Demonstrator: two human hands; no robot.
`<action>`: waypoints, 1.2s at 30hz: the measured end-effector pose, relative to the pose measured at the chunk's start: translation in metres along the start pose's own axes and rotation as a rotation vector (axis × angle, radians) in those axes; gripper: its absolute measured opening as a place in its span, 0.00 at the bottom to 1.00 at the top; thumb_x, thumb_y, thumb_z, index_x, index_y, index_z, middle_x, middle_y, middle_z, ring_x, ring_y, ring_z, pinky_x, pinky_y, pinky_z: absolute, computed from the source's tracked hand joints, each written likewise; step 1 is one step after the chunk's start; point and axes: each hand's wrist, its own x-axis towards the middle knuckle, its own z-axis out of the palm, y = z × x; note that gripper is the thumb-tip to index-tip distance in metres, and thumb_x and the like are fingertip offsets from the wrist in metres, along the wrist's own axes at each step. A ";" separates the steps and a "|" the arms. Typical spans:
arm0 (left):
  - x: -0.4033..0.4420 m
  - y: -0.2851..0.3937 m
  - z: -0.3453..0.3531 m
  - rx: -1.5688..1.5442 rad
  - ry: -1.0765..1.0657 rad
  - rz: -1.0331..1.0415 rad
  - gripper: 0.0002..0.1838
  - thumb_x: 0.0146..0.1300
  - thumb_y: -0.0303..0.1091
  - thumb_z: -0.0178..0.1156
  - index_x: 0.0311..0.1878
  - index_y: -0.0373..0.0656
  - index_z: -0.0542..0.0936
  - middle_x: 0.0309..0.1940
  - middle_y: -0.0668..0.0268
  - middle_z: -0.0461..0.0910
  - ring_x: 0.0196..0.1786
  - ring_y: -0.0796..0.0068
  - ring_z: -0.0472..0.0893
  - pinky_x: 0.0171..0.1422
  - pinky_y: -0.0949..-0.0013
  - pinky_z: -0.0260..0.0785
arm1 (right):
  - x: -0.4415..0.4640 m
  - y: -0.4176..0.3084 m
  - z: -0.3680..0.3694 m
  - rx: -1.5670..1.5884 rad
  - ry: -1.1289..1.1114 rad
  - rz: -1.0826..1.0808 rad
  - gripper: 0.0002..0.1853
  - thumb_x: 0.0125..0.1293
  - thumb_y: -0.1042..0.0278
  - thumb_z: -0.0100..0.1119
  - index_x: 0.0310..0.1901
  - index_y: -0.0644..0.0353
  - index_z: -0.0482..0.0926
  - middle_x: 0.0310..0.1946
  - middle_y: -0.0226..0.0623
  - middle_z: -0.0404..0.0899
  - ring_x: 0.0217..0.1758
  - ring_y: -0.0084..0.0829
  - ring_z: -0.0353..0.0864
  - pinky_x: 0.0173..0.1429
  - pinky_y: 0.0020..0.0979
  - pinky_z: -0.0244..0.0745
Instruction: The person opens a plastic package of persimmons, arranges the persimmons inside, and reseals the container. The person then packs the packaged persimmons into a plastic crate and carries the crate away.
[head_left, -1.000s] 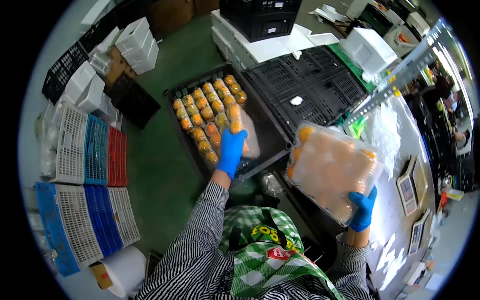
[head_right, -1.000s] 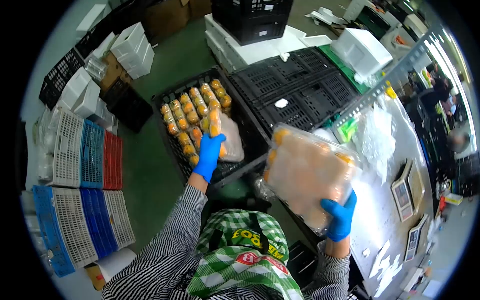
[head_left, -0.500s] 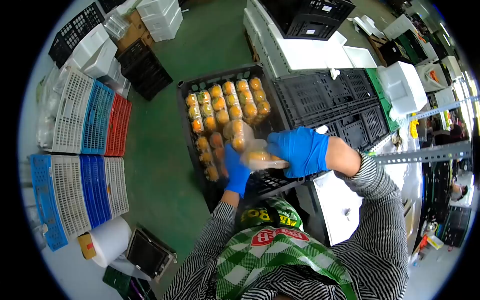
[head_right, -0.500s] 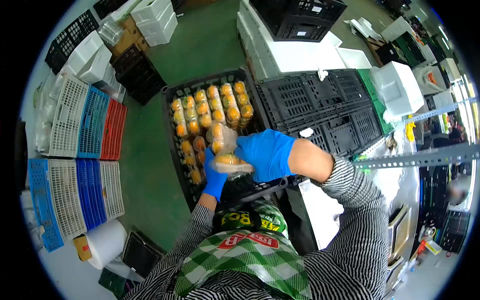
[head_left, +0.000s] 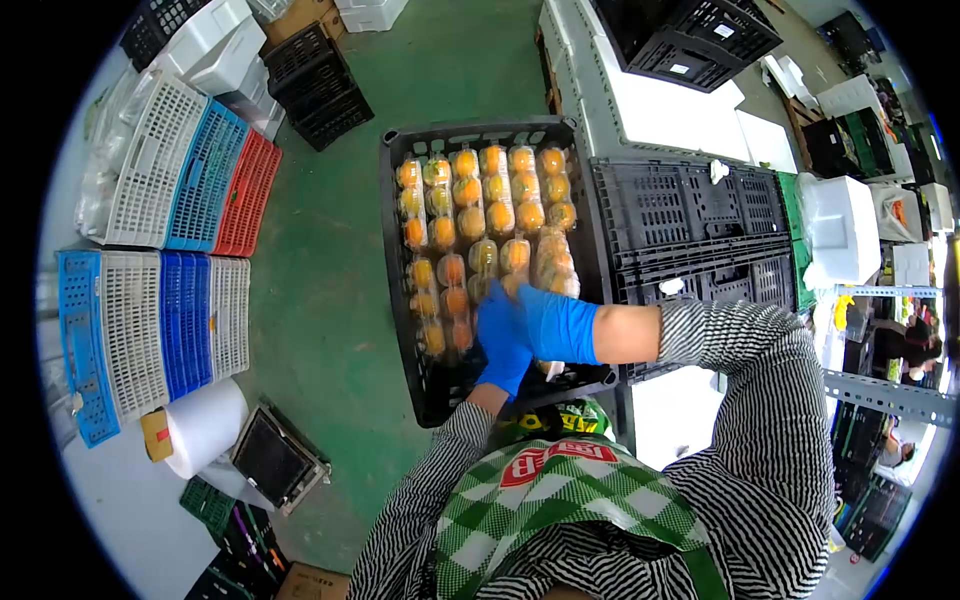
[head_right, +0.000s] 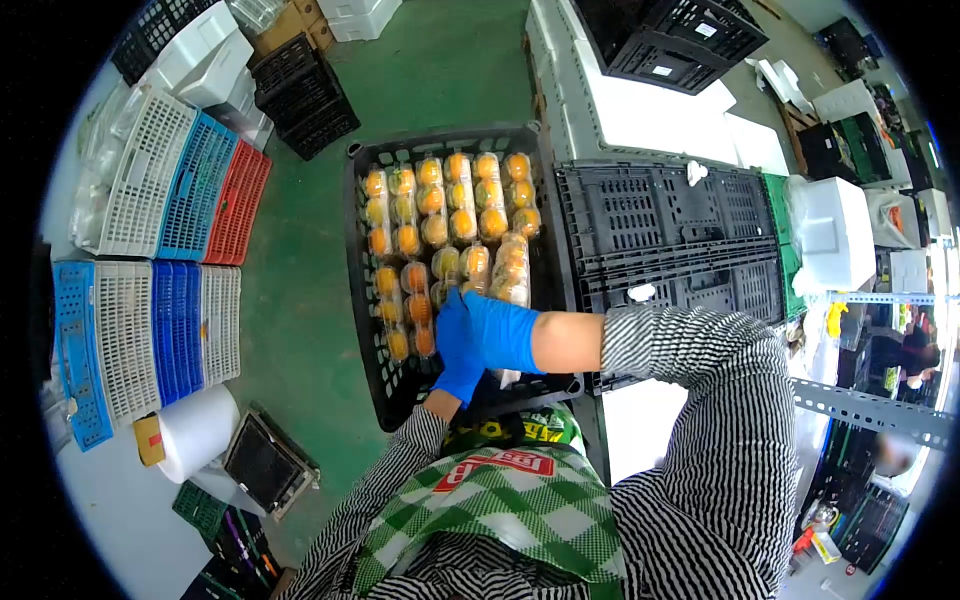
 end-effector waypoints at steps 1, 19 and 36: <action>-0.001 0.000 0.002 0.025 0.059 0.046 0.18 0.59 0.36 0.56 0.48 0.36 0.69 0.34 0.51 0.76 0.38 0.51 0.78 0.42 0.55 0.70 | -0.005 -0.002 0.001 -0.032 0.050 0.001 0.15 0.47 0.66 0.59 0.39 0.55 0.82 0.34 0.31 0.80 0.41 0.39 0.77 0.51 0.44 0.64; -0.014 0.016 -0.028 -0.119 -0.216 0.147 0.25 0.62 0.37 0.56 0.60 0.34 0.66 0.52 0.44 0.71 0.54 0.46 0.72 0.58 0.55 0.65 | -0.037 -0.013 0.132 0.355 0.375 0.484 0.16 0.54 0.69 0.58 0.46 0.53 0.78 0.66 0.45 0.60 0.63 0.44 0.68 0.65 0.43 0.62; -0.068 -0.034 -0.099 -0.330 0.162 0.172 0.11 0.57 0.24 0.58 0.45 0.36 0.78 0.45 0.55 0.77 0.44 0.63 0.79 0.47 0.66 0.72 | 0.044 -0.095 0.198 3.110 0.923 1.692 0.38 0.61 0.24 0.28 0.51 0.46 0.76 0.40 0.37 0.79 0.39 0.38 0.75 0.48 0.46 0.71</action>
